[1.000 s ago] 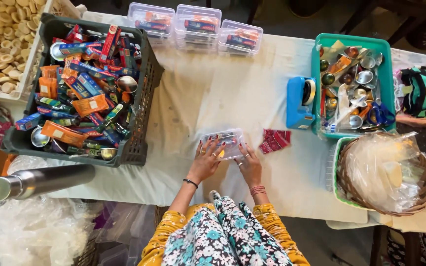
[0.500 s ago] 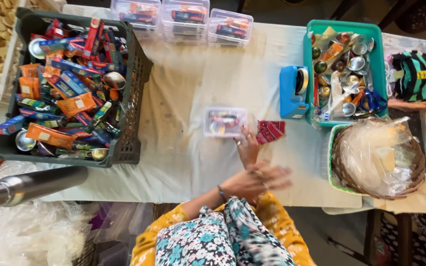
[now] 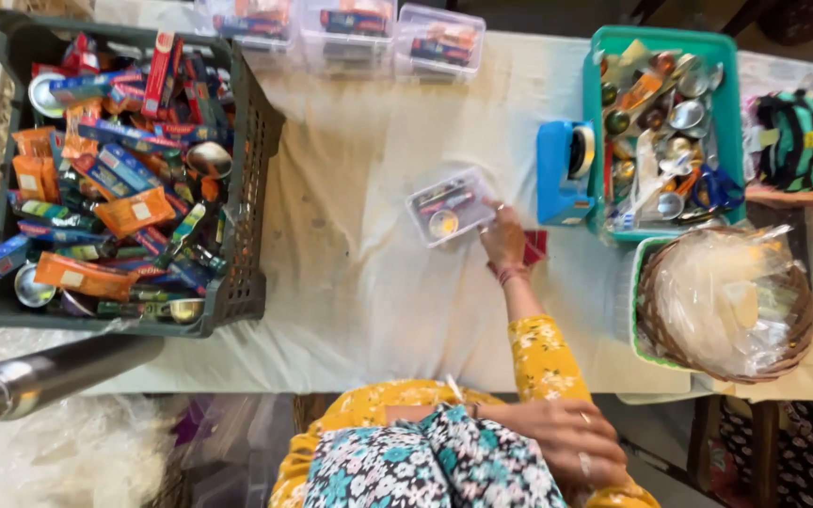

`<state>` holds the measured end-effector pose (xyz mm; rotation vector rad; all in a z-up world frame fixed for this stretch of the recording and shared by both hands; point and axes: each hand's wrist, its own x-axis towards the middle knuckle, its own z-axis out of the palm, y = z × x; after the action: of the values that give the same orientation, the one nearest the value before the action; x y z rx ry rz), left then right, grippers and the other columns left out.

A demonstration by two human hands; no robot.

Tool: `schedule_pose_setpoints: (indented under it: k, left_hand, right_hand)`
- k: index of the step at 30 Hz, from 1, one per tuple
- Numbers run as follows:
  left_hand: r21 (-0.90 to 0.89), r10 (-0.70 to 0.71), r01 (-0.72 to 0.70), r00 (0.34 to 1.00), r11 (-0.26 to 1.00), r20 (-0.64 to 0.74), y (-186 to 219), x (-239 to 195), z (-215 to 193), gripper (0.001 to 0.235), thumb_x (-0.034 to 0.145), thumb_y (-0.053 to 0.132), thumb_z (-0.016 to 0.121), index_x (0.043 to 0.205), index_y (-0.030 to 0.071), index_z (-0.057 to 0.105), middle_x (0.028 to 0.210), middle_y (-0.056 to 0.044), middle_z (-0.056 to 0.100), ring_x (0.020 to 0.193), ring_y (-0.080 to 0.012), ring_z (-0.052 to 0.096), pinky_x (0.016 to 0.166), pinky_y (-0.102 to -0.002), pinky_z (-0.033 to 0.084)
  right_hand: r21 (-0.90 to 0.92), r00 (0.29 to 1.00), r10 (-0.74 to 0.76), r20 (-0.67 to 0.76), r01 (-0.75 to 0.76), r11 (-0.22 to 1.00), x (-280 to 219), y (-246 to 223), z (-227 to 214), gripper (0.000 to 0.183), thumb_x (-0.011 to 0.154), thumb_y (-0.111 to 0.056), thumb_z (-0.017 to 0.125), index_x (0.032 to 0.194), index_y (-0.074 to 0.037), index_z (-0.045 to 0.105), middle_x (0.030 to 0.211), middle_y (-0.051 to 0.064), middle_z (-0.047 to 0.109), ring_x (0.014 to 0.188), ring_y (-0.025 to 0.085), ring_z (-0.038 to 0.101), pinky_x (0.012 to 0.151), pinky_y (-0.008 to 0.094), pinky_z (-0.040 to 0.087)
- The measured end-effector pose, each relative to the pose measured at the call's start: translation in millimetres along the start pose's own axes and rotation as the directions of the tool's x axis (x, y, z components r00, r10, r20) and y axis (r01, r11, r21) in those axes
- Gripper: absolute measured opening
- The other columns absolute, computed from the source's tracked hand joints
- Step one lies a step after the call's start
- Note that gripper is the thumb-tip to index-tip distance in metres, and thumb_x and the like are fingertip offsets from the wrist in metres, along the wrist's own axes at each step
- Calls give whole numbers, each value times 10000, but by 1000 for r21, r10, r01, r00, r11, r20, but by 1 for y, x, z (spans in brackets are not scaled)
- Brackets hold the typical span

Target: The person sorts through a crate of assorted items, picking out a small tin and several packets. They place these items into a clear plastic container, close the lid, and then wrap the container in bubble wrap.

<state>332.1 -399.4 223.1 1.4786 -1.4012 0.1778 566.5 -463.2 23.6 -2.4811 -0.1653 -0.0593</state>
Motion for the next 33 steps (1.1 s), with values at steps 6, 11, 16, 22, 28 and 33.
schedule_pose_setpoints:
  k: [6, 11, 16, 22, 28, 33]
  left_hand:
    - [-128, 18, -23, 999, 992, -45, 22, 7, -40, 765, 856, 380, 641, 1517, 144, 335, 1532, -122, 435, 1370, -289, 507, 1116, -521, 436]
    - [-78, -48, 53, 996, 996, 71, -22, -11, -42, 947, 737, 411, 668, 1563, 160, 279, 1618, -154, 355, 1431, -313, 481, 1120, -537, 441]
    - [225, -84, 57, 990, 973, 111, -61, -32, -3, 814, 773, 401, 699, 1490, 163, 395, 1505, -70, 422, 1388, -265, 528, 1140, -523, 409]
    - [77, -98, 92, 992, 993, 83, -25, -33, 33, 434, 1003, 308, 665, 1398, 176, 542, 1414, 1, 558, 1268, -211, 631, 1085, -367, 478]
    - [-281, 17, -27, 999, 959, -38, -35, -55, 35, 516, 947, 331, 634, 1413, 144, 515, 1500, -132, 514, 1233, -322, 608, 1050, -406, 502]
    - [533, -556, 219, 545, 817, 628, -144, -146, -19, 225, 1056, 228, 496, 1006, 156, 704, 1087, -92, 756, 1028, -267, 719, 857, -446, 581]
  right_hand:
    - [92, 999, -33, -16, 35, 995, -11, 4, -10, 591, 768, -48, 835, 1322, -193, 689, 1148, 81, 698, 863, 231, 703, 774, 342, 583]
    - [19, 997, -32, -72, 33, 999, -17, -1, 0, 554, 795, -106, 844, 1322, -149, 677, 1169, 93, 684, 885, 264, 688, 796, 369, 572]
    - [-166, 975, -178, -134, 155, 974, -16, 8, 23, 584, 793, -190, 848, 1325, -94, 626, 1150, 136, 646, 1026, 340, 676, 864, 422, 561]
    - [-239, 975, -196, 103, 216, 947, -1, 7, -13, 740, 827, -360, 849, 1398, -70, 479, 1154, 206, 601, 993, 390, 659, 797, 457, 548]
    - [226, 988, -37, -149, 71, 972, 10, 35, -72, 664, 1013, -294, 664, 1573, -41, 410, 1133, 98, 676, 1016, 240, 686, 896, 378, 568]
    - [350, 861, -501, -85, 497, 794, -70, -97, -135, 831, 749, -355, 922, 1407, -59, 510, 1350, 160, 620, 1233, 304, 629, 1050, 414, 518]
